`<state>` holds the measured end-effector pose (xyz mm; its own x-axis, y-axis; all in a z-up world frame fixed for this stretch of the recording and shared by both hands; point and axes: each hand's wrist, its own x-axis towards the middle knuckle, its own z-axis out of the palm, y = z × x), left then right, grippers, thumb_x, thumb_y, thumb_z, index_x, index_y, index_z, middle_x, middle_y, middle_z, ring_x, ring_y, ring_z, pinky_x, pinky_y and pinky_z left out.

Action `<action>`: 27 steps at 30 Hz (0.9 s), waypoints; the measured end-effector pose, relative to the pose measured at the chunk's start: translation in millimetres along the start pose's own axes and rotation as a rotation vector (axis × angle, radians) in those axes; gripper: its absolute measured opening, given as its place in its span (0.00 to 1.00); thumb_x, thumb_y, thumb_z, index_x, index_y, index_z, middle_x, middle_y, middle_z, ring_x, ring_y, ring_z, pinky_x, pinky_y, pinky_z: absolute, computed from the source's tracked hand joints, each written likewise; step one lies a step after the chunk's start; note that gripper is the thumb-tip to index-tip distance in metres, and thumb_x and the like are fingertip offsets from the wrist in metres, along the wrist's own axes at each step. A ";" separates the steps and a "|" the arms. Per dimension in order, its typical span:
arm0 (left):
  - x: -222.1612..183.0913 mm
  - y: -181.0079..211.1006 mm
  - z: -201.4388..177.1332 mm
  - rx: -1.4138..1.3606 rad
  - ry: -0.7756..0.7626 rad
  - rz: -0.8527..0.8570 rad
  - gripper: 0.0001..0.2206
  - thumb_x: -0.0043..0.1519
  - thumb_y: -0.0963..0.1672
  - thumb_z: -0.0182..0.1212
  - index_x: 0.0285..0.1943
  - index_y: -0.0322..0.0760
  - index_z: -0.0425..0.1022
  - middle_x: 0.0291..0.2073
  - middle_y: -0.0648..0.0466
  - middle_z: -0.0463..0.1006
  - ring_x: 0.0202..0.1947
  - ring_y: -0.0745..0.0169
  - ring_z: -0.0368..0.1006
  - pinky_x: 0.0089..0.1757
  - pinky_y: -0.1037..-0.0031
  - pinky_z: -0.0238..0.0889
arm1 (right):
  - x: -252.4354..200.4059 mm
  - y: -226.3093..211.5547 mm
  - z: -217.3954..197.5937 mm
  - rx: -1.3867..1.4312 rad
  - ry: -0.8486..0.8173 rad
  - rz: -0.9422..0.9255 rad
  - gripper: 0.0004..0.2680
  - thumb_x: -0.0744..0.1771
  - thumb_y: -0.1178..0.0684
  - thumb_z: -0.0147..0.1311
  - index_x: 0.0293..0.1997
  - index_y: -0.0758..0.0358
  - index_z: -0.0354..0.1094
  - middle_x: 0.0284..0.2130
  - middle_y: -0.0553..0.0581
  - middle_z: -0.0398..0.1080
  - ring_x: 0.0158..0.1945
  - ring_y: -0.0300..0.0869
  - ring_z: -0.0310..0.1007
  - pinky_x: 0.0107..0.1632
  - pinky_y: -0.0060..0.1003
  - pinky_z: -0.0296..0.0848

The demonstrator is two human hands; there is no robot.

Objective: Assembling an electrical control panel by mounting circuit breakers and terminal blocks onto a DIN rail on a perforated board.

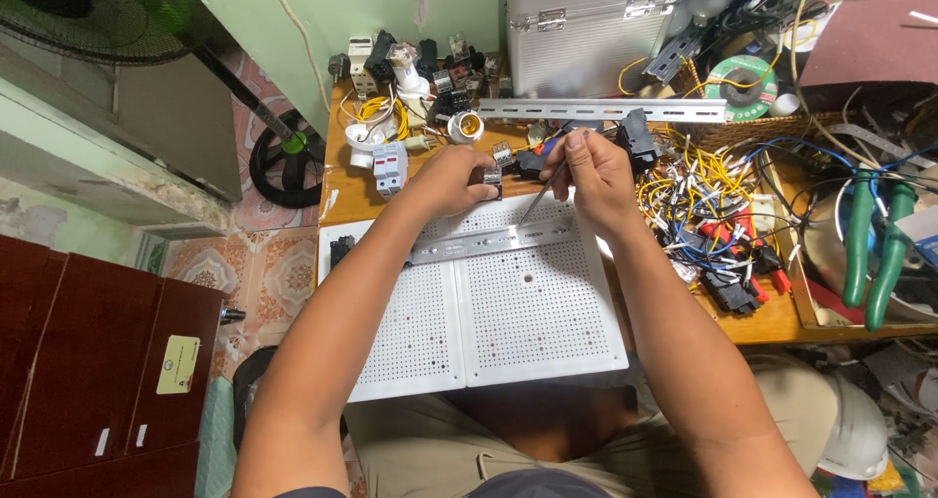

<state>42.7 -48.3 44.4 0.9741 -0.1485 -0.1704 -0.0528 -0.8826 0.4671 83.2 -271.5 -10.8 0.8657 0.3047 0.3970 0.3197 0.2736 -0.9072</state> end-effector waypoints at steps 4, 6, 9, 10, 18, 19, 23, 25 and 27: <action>10.5 -6.3 8.6 -0.021 0.053 -0.023 0.18 0.59 0.42 0.68 0.59 0.39 0.78 0.47 0.48 0.80 0.52 0.47 0.76 0.53 0.54 0.68 | 0.0 -5.1 0.5 -0.002 -0.015 -0.003 0.14 0.75 0.51 0.41 0.36 0.68 0.69 0.23 0.63 0.72 0.20 0.40 0.71 0.25 0.31 0.71; 26.4 -26.8 19.1 0.104 0.087 0.029 0.21 0.59 0.45 0.70 0.61 0.39 0.75 0.51 0.47 0.78 0.57 0.42 0.73 0.55 0.50 0.67 | 0.0 -8.6 1.4 -0.032 -0.028 -0.007 0.14 0.75 0.52 0.41 0.36 0.67 0.69 0.23 0.63 0.72 0.20 0.41 0.71 0.26 0.31 0.72; 33.3 -31.9 27.6 0.103 0.167 -0.003 0.20 0.58 0.47 0.71 0.59 0.42 0.75 0.47 0.50 0.78 0.54 0.45 0.76 0.53 0.52 0.70 | -0.2 -10.1 0.7 -0.047 -0.039 -0.007 0.14 0.75 0.52 0.40 0.35 0.67 0.69 0.23 0.63 0.73 0.20 0.41 0.71 0.26 0.31 0.72; 35.4 -31.9 30.1 0.102 0.163 -0.003 0.20 0.58 0.47 0.71 0.59 0.42 0.75 0.47 0.50 0.78 0.54 0.45 0.76 0.53 0.52 0.70 | 0.1 -10.2 0.4 -0.047 -0.037 -0.005 0.14 0.75 0.52 0.40 0.35 0.67 0.69 0.23 0.63 0.73 0.20 0.41 0.71 0.26 0.31 0.72; 23.1 -22.3 27.6 0.146 0.215 -0.023 0.28 0.57 0.49 0.73 0.65 0.43 0.69 0.48 0.51 0.78 0.54 0.44 0.76 0.54 0.48 0.66 | 0.4 -13.5 -1.1 -0.085 -0.063 -0.030 0.15 0.76 0.51 0.39 0.36 0.65 0.69 0.23 0.61 0.73 0.20 0.41 0.72 0.26 0.30 0.71; 10.4 -21.3 21.4 0.145 0.217 -0.027 0.28 0.57 0.49 0.73 0.65 0.43 0.69 0.48 0.51 0.78 0.54 0.44 0.76 0.54 0.48 0.66 | 0.0 -12.3 -0.8 -0.084 -0.068 -0.029 0.15 0.76 0.51 0.39 0.36 0.65 0.69 0.23 0.61 0.73 0.20 0.41 0.72 0.26 0.30 0.71; -35.0 -33.3 6.5 -0.152 0.372 0.114 0.16 0.58 0.45 0.72 0.54 0.39 0.77 0.42 0.45 0.81 0.43 0.40 0.80 0.43 0.54 0.74 | -2.0 -9.6 -0.1 -0.022 -0.031 0.002 0.14 0.76 0.51 0.38 0.37 0.65 0.69 0.25 0.60 0.73 0.22 0.39 0.72 0.27 0.29 0.73; -64.6 -42.7 -1.2 -0.266 0.403 0.128 0.14 0.58 0.44 0.71 0.52 0.39 0.79 0.41 0.42 0.82 0.38 0.38 0.80 0.39 0.57 0.76 | -4.4 -13.1 3.4 -0.003 -0.036 0.019 0.14 0.76 0.50 0.38 0.38 0.65 0.68 0.26 0.60 0.73 0.22 0.38 0.72 0.28 0.29 0.74; -103.4 -46.9 -16.3 -0.252 0.357 0.139 0.13 0.62 0.44 0.65 0.55 0.40 0.79 0.42 0.47 0.82 0.40 0.45 0.81 0.43 0.59 0.73 | -6.0 -20.7 11.2 -0.071 -0.099 -0.064 0.16 0.76 0.51 0.35 0.36 0.64 0.69 0.28 0.59 0.75 0.24 0.40 0.76 0.31 0.28 0.70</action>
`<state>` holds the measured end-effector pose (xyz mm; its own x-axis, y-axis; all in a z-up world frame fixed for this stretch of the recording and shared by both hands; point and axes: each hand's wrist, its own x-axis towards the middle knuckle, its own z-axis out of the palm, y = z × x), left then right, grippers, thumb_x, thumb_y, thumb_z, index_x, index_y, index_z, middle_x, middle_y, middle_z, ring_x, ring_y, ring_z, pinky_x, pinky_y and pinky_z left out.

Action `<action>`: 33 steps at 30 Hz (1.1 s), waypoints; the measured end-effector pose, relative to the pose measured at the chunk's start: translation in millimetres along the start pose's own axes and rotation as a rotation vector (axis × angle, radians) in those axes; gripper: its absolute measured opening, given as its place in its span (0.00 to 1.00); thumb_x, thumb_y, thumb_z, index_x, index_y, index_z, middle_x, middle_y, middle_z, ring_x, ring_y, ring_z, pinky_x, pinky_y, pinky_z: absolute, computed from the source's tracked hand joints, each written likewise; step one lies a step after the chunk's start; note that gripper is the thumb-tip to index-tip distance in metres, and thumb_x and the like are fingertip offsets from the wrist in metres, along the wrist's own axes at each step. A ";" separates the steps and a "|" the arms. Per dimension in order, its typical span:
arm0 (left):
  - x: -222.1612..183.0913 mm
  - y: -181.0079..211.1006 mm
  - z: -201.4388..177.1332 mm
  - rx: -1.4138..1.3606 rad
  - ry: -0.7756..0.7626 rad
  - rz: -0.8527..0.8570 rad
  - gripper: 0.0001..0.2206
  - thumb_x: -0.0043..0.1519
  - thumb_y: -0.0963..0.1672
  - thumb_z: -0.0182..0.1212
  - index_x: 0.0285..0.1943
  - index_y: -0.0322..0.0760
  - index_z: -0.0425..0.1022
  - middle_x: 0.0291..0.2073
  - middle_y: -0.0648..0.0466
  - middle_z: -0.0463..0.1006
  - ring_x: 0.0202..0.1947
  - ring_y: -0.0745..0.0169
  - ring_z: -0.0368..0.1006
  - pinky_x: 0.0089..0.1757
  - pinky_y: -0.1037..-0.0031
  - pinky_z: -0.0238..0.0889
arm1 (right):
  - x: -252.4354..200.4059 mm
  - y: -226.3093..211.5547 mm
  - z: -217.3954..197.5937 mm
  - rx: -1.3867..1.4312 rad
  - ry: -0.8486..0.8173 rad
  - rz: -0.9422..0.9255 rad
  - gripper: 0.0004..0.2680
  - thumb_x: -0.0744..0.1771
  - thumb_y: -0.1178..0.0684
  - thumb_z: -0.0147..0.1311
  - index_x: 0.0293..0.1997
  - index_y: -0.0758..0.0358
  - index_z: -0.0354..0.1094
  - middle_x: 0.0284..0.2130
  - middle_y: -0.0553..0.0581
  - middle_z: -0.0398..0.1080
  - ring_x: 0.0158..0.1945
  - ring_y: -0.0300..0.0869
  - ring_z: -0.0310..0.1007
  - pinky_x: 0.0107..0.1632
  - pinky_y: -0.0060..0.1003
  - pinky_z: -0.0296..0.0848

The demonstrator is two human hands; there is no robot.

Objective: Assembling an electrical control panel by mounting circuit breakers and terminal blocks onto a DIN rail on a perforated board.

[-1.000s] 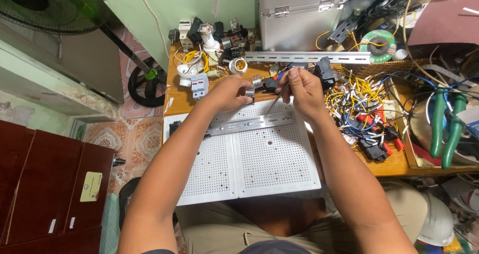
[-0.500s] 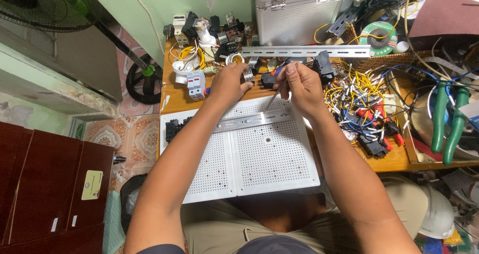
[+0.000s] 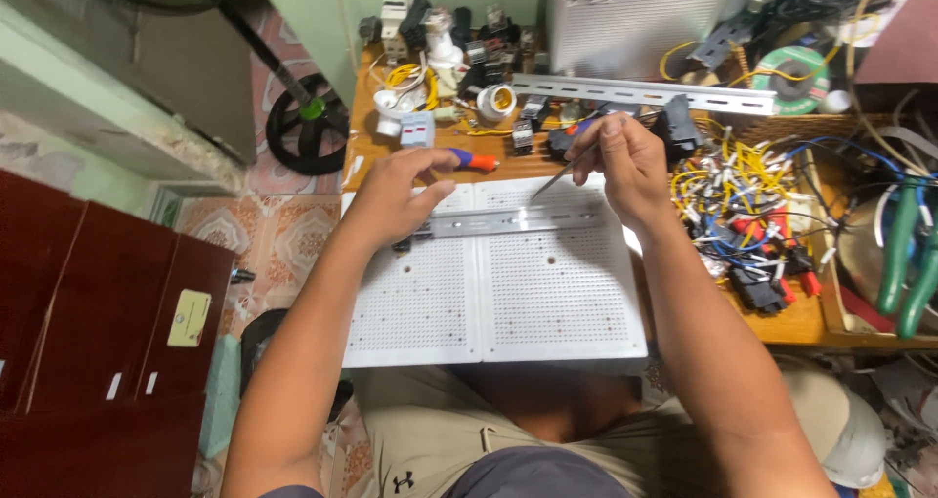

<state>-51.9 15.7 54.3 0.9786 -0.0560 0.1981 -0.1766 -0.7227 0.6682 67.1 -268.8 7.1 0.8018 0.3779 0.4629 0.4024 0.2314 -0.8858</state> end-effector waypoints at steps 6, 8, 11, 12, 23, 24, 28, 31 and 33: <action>-69.2 -38.8 -12.4 0.066 -0.010 0.035 0.20 0.59 0.47 0.68 0.60 0.39 0.77 0.53 0.45 0.79 0.56 0.39 0.75 0.57 0.54 0.63 | -14.4 -26.6 50.2 0.044 -0.196 -0.221 0.13 0.75 0.55 0.37 0.39 0.73 0.69 0.34 0.71 0.76 0.32 0.54 0.80 0.38 0.46 0.79; -76.6 -52.9 -2.0 0.073 0.026 0.032 0.21 0.58 0.48 0.68 0.61 0.42 0.76 0.55 0.48 0.79 0.57 0.42 0.74 0.59 0.55 0.60 | -17.5 -39.5 73.4 0.010 -0.290 -0.260 0.12 0.74 0.56 0.39 0.38 0.72 0.69 0.33 0.69 0.76 0.31 0.53 0.80 0.38 0.45 0.79; -79.8 -63.2 8.2 0.074 0.068 0.029 0.20 0.59 0.49 0.68 0.61 0.46 0.76 0.57 0.55 0.78 0.60 0.51 0.72 0.63 0.59 0.53 | -22.2 -62.4 103.1 -0.112 -0.433 -0.285 0.11 0.73 0.55 0.41 0.38 0.68 0.71 0.30 0.64 0.77 0.30 0.51 0.81 0.35 0.42 0.79; -80.4 -64.8 11.8 0.066 0.079 0.018 0.19 0.60 0.48 0.67 0.61 0.48 0.76 0.57 0.58 0.77 0.60 0.55 0.71 0.64 0.61 0.49 | -24.3 -69.8 111.9 -0.193 -0.492 -0.266 0.12 0.73 0.52 0.42 0.38 0.65 0.71 0.29 0.62 0.77 0.29 0.50 0.80 0.34 0.39 0.78; -80.3 -80.0 19.8 0.046 0.086 0.058 0.19 0.63 0.51 0.64 0.62 0.47 0.75 0.58 0.56 0.77 0.62 0.53 0.69 0.66 0.56 0.46 | -29.1 -47.5 142.9 -0.552 -0.591 -0.270 0.08 0.73 0.51 0.45 0.40 0.61 0.68 0.31 0.57 0.73 0.31 0.48 0.77 0.35 0.40 0.77; -80.7 -78.8 19.4 0.045 0.087 0.053 0.19 0.63 0.51 0.63 0.62 0.46 0.75 0.58 0.55 0.77 0.62 0.53 0.69 0.65 0.56 0.47 | -29.3 -46.4 143.7 -0.581 -0.610 -0.287 0.08 0.73 0.52 0.46 0.39 0.61 0.68 0.32 0.56 0.73 0.32 0.47 0.77 0.35 0.38 0.78; -81.0 -76.7 18.8 0.046 0.087 0.055 0.20 0.64 0.52 0.62 0.62 0.47 0.75 0.58 0.55 0.76 0.62 0.53 0.68 0.65 0.55 0.46 | -29.8 -45.7 148.8 -0.656 -0.656 -0.350 0.06 0.72 0.53 0.48 0.39 0.60 0.67 0.32 0.56 0.72 0.34 0.47 0.77 0.36 0.38 0.78; -80.5 -76.9 18.3 0.047 0.083 0.055 0.21 0.64 0.56 0.59 0.62 0.47 0.74 0.58 0.54 0.76 0.62 0.53 0.68 0.65 0.55 0.47 | -24.8 -35.5 149.4 -0.707 -0.660 -0.191 0.07 0.73 0.55 0.46 0.39 0.60 0.69 0.30 0.55 0.72 0.32 0.44 0.75 0.37 0.36 0.77; -78.9 -75.1 16.3 0.049 0.071 0.056 0.27 0.63 0.61 0.53 0.62 0.47 0.74 0.58 0.55 0.76 0.62 0.54 0.68 0.66 0.55 0.47 | -18.6 -28.5 149.7 -0.611 -0.574 -0.204 0.07 0.73 0.53 0.46 0.39 0.60 0.66 0.30 0.56 0.71 0.33 0.50 0.77 0.36 0.42 0.77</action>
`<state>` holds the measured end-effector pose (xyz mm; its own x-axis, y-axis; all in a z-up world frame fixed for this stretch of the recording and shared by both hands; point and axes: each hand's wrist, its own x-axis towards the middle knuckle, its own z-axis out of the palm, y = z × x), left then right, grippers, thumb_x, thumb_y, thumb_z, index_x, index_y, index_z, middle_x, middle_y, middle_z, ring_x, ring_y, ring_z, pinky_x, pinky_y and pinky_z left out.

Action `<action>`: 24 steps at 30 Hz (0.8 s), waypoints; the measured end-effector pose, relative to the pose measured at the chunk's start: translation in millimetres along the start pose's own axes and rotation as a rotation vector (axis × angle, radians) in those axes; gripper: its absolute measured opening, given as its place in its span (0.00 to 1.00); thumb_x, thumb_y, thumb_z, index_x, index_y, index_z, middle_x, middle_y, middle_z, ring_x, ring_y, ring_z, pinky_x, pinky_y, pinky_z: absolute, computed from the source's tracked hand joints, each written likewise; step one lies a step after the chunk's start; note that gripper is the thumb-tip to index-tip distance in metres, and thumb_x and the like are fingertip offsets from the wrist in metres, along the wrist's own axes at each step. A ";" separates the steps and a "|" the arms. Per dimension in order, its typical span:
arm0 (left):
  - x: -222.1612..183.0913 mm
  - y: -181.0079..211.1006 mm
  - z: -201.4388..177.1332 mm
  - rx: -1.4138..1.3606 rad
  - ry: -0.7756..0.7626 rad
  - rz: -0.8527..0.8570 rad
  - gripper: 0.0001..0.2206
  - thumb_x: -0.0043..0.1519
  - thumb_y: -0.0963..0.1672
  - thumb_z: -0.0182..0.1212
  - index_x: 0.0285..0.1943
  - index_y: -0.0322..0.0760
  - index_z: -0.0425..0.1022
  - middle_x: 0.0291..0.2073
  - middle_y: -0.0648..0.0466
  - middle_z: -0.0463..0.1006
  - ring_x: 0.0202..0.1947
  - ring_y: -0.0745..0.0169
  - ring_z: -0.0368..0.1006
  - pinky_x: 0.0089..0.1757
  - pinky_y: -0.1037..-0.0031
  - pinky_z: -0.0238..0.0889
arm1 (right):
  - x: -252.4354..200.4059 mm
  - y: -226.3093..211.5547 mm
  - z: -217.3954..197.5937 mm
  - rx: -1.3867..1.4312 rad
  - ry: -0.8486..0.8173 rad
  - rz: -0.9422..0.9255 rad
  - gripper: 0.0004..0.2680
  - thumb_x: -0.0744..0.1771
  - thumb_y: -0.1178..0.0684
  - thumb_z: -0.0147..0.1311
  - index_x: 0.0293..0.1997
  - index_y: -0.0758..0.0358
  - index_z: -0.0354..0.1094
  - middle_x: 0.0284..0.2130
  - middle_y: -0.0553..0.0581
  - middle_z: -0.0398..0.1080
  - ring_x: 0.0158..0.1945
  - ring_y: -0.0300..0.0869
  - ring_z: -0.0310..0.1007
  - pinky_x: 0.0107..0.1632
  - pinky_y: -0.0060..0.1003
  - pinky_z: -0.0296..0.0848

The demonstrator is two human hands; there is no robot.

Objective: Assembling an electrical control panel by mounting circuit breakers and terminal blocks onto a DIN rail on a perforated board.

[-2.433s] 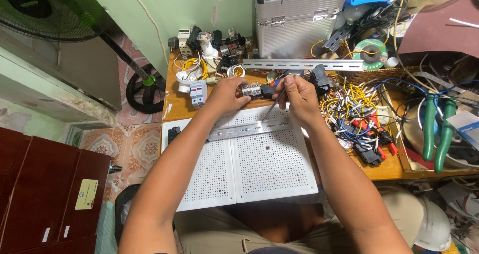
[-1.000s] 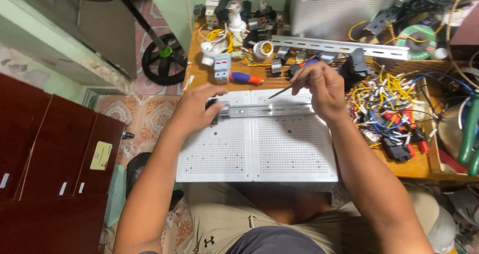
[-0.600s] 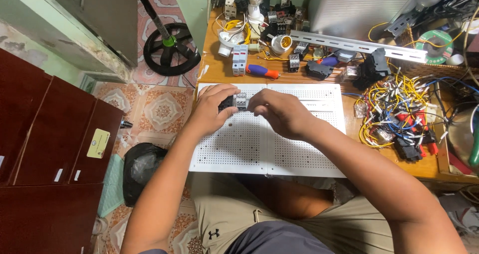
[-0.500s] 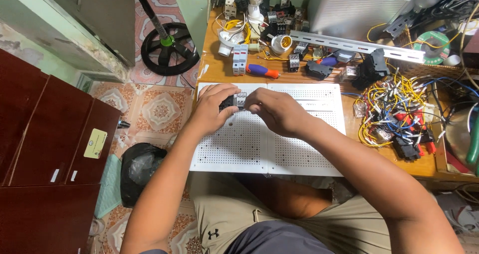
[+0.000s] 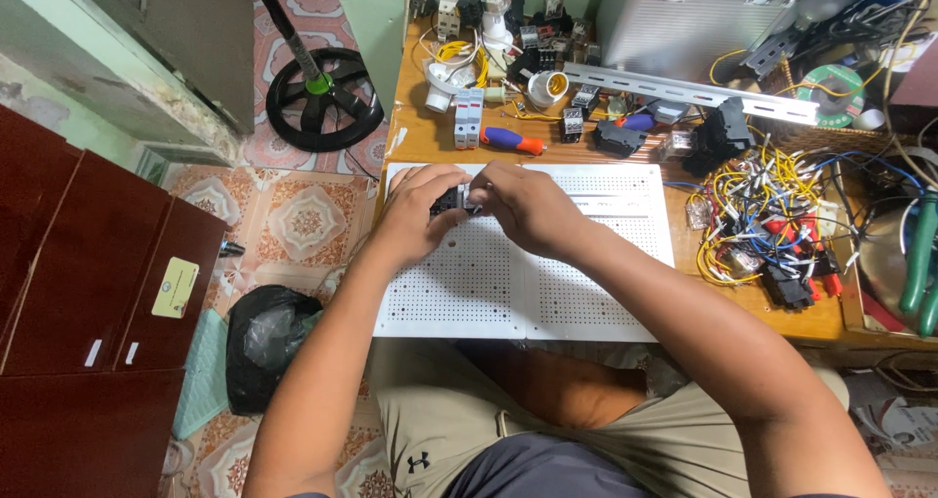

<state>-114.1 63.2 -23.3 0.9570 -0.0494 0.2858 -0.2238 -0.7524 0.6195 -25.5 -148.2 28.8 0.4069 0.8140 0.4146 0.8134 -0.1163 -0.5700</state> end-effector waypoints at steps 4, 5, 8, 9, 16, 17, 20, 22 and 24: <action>-1.1 13.7 -6.2 0.023 -0.017 -0.023 0.20 0.62 0.51 0.65 0.63 0.48 0.74 0.58 0.57 0.76 0.62 0.54 0.68 0.65 0.56 0.46 | 6.1 -8.8 4.4 -0.015 0.014 0.044 0.07 0.72 0.51 0.48 0.39 0.60 0.64 0.29 0.60 0.70 0.34 0.58 0.76 0.39 0.50 0.76; -0.9 16.1 -7.4 0.033 -0.019 -0.027 0.21 0.61 0.50 0.65 0.63 0.46 0.74 0.58 0.55 0.75 0.62 0.52 0.68 0.65 0.55 0.47 | 8.7 -7.3 4.3 0.017 0.032 0.094 0.07 0.72 0.49 0.47 0.38 0.57 0.65 0.26 0.57 0.71 0.33 0.55 0.77 0.39 0.47 0.76; 0.0 19.0 -4.6 0.045 -0.027 -0.041 0.21 0.61 0.48 0.66 0.64 0.46 0.73 0.58 0.54 0.75 0.62 0.49 0.68 0.65 0.52 0.47 | 21.1 9.4 -0.2 0.121 0.076 0.202 0.09 0.73 0.48 0.45 0.36 0.55 0.66 0.20 0.50 0.72 0.28 0.46 0.78 0.37 0.40 0.76; -0.5 18.8 -2.9 0.052 -0.038 -0.064 0.22 0.61 0.47 0.66 0.65 0.49 0.72 0.58 0.55 0.74 0.62 0.49 0.67 0.65 0.52 0.46 | 25.7 17.1 -1.3 0.208 0.097 0.258 0.11 0.73 0.49 0.45 0.34 0.55 0.67 0.16 0.47 0.73 0.25 0.41 0.78 0.35 0.36 0.76; 0.2 22.8 -3.1 0.044 -0.029 -0.108 0.22 0.60 0.46 0.65 0.65 0.51 0.73 0.58 0.56 0.76 0.62 0.52 0.68 0.65 0.54 0.45 | 14.2 12.3 -6.3 0.217 0.120 0.130 0.11 0.73 0.49 0.44 0.34 0.57 0.68 0.18 0.54 0.75 0.25 0.46 0.80 0.35 0.38 0.77; -0.6 22.8 -3.2 0.059 -0.025 -0.098 0.21 0.61 0.49 0.62 0.65 0.51 0.73 0.58 0.57 0.76 0.62 0.53 0.68 0.65 0.55 0.46 | 8.3 13.7 -6.2 0.218 0.180 0.044 0.10 0.73 0.50 0.44 0.36 0.58 0.68 0.21 0.56 0.76 0.27 0.47 0.80 0.35 0.39 0.78; -2.5 24.5 -3.2 0.085 -0.015 -0.082 0.21 0.62 0.50 0.59 0.65 0.51 0.73 0.59 0.56 0.76 0.62 0.54 0.68 0.65 0.56 0.46 | -9.4 37.9 -13.9 0.337 0.324 -0.024 0.11 0.74 0.51 0.40 0.40 0.60 0.69 0.27 0.59 0.77 0.31 0.48 0.81 0.38 0.42 0.80; -3.4 25.9 -2.7 0.095 -0.005 -0.076 0.20 0.62 0.49 0.58 0.65 0.50 0.73 0.59 0.55 0.76 0.62 0.54 0.68 0.65 0.56 0.46 | -22.0 55.6 -31.7 0.452 0.406 -0.008 0.12 0.74 0.51 0.37 0.41 0.62 0.69 0.30 0.61 0.77 0.33 0.48 0.81 0.40 0.44 0.81; -3.6 26.7 -3.2 0.073 0.003 -0.088 0.21 0.62 0.50 0.58 0.65 0.49 0.74 0.59 0.54 0.76 0.63 0.52 0.68 0.65 0.55 0.45 | -34.4 68.3 -59.3 0.747 0.489 0.243 0.16 0.75 0.46 0.29 0.41 0.61 0.65 0.32 0.61 0.75 0.35 0.45 0.81 0.42 0.39 0.84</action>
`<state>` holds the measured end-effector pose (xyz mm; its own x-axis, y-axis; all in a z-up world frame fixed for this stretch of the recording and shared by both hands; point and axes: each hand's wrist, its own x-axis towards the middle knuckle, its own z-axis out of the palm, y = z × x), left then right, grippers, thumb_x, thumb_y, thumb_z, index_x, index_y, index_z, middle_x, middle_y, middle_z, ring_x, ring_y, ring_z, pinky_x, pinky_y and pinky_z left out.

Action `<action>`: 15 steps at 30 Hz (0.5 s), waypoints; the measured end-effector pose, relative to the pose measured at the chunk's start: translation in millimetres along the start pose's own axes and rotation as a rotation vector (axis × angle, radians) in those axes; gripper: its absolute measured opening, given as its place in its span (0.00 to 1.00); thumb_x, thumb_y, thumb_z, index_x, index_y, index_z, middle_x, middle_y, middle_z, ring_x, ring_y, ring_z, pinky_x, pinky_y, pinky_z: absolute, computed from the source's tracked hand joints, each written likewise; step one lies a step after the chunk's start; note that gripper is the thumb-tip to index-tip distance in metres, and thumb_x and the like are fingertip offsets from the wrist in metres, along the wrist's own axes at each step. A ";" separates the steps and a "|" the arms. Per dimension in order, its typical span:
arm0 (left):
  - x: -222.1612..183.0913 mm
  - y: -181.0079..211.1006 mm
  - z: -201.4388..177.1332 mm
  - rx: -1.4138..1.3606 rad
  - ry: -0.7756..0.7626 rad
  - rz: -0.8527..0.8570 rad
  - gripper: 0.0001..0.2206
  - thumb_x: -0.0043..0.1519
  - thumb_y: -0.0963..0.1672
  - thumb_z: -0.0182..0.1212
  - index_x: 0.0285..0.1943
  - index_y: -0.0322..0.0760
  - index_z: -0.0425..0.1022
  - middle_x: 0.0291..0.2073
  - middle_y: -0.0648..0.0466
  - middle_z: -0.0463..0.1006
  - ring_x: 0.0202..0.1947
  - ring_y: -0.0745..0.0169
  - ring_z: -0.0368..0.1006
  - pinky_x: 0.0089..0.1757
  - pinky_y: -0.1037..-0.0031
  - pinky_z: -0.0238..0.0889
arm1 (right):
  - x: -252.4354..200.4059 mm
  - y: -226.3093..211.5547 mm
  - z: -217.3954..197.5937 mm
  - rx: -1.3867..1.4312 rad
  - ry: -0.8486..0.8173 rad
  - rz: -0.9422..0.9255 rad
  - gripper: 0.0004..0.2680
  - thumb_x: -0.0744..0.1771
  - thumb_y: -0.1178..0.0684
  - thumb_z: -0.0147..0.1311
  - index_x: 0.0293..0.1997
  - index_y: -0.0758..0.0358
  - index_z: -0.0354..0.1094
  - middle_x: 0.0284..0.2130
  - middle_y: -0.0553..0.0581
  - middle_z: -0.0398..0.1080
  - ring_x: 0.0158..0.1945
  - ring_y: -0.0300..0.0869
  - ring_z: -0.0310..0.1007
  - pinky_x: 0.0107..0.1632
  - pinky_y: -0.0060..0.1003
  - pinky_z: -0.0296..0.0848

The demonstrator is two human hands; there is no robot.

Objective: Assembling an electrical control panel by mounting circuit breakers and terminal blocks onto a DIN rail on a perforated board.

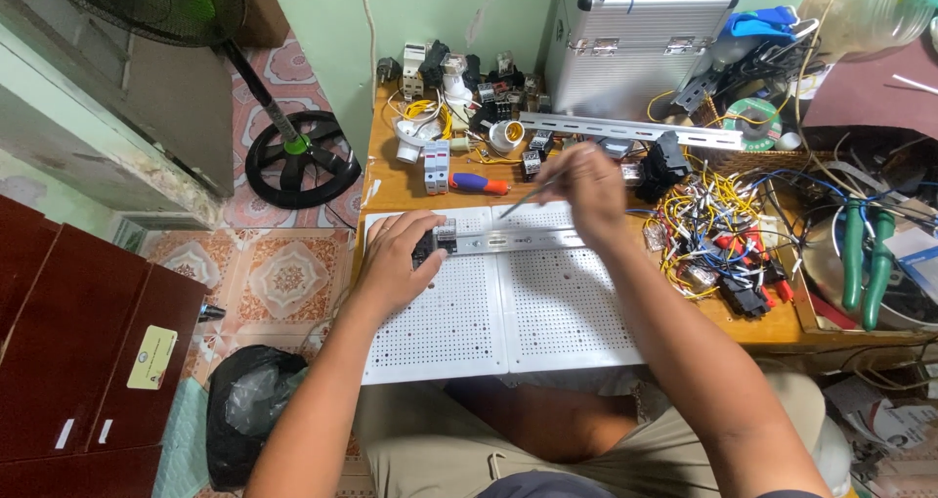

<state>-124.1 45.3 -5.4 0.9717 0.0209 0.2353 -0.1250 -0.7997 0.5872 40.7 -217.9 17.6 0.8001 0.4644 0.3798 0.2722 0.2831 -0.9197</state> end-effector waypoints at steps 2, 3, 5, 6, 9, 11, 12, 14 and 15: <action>0.2 4.0 -1.2 0.007 -0.001 -0.004 0.20 0.63 0.50 0.58 0.64 0.49 0.74 0.59 0.54 0.76 0.62 0.52 0.68 0.65 0.54 0.46 | 0.1 12.5 -29.7 0.078 0.117 0.008 0.14 0.75 0.45 0.33 0.41 0.60 0.64 0.32 0.61 0.75 0.32 0.43 0.80 0.39 0.36 0.83; 0.8 6.3 -1.7 0.012 -0.002 -0.008 0.19 0.63 0.50 0.58 0.63 0.49 0.74 0.58 0.54 0.76 0.62 0.52 0.69 0.65 0.54 0.46 | 0.3 18.7 -45.0 0.155 0.233 0.017 0.13 0.75 0.43 0.36 0.41 0.60 0.63 0.31 0.61 0.75 0.28 0.41 0.78 0.36 0.33 0.83; 2.3 8.3 -1.9 0.025 0.000 -0.021 0.18 0.64 0.51 0.58 0.62 0.50 0.74 0.58 0.54 0.77 0.62 0.53 0.69 0.64 0.55 0.47 | -5.7 27.0 -69.5 0.211 0.258 0.037 0.13 0.75 0.44 0.38 0.41 0.61 0.63 0.30 0.62 0.74 0.28 0.42 0.79 0.35 0.35 0.83; 2.4 9.3 -1.8 0.036 -0.004 -0.036 0.18 0.64 0.52 0.58 0.62 0.50 0.75 0.57 0.55 0.78 0.61 0.53 0.70 0.64 0.55 0.48 | -9.8 32.3 -81.6 0.267 0.286 0.064 0.13 0.75 0.44 0.39 0.41 0.62 0.62 0.30 0.63 0.73 0.27 0.43 0.79 0.34 0.38 0.84; 5.7 10.4 2.1 0.079 0.007 -0.061 0.16 0.65 0.54 0.58 0.59 0.52 0.76 0.55 0.59 0.79 0.60 0.57 0.71 0.63 0.58 0.50 | -13.2 29.9 -80.0 0.270 0.295 0.050 0.13 0.75 0.45 0.41 0.39 0.63 0.63 0.28 0.64 0.72 0.24 0.43 0.77 0.31 0.38 0.83; 10.5 12.9 3.3 0.146 -0.022 -0.069 0.16 0.64 0.52 0.60 0.58 0.51 0.75 0.54 0.58 0.79 0.59 0.56 0.72 0.63 0.57 0.51 | -13.9 33.2 -76.8 0.252 0.309 0.060 0.14 0.75 0.45 0.40 0.38 0.63 0.63 0.27 0.64 0.72 0.23 0.42 0.76 0.30 0.37 0.82; 13.0 14.2 3.3 0.211 -0.049 -0.071 0.16 0.63 0.51 0.62 0.58 0.51 0.74 0.54 0.57 0.80 0.59 0.55 0.72 0.62 0.57 0.53 | -14.2 34.6 -74.8 0.231 0.323 0.066 0.14 0.75 0.44 0.40 0.38 0.64 0.63 0.27 0.64 0.71 0.23 0.42 0.76 0.29 0.37 0.82; 21.9 22.9 -4.1 0.205 -0.087 -0.095 0.16 0.62 0.50 0.65 0.58 0.51 0.75 0.52 0.56 0.80 0.59 0.53 0.72 0.62 0.56 0.53 | -12.7 35.3 -78.4 0.253 0.355 0.067 0.14 0.75 0.44 0.40 0.38 0.64 0.63 0.27 0.65 0.72 0.22 0.43 0.76 0.29 0.37 0.82; 26.8 27.3 -7.7 0.195 -0.122 -0.115 0.16 0.60 0.48 0.67 0.58 0.51 0.75 0.51 0.55 0.81 0.60 0.52 0.72 0.61 0.55 0.54 | -12.0 35.4 -80.5 0.269 0.388 0.066 0.14 0.75 0.44 0.39 0.39 0.65 0.63 0.27 0.66 0.72 0.21 0.43 0.76 0.28 0.38 0.82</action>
<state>-103.1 28.6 22.9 0.9958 0.0555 0.0731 0.0177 -0.8973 0.4411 83.7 -281.0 -27.5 0.9655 0.1553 0.2090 0.1070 0.4949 -0.8623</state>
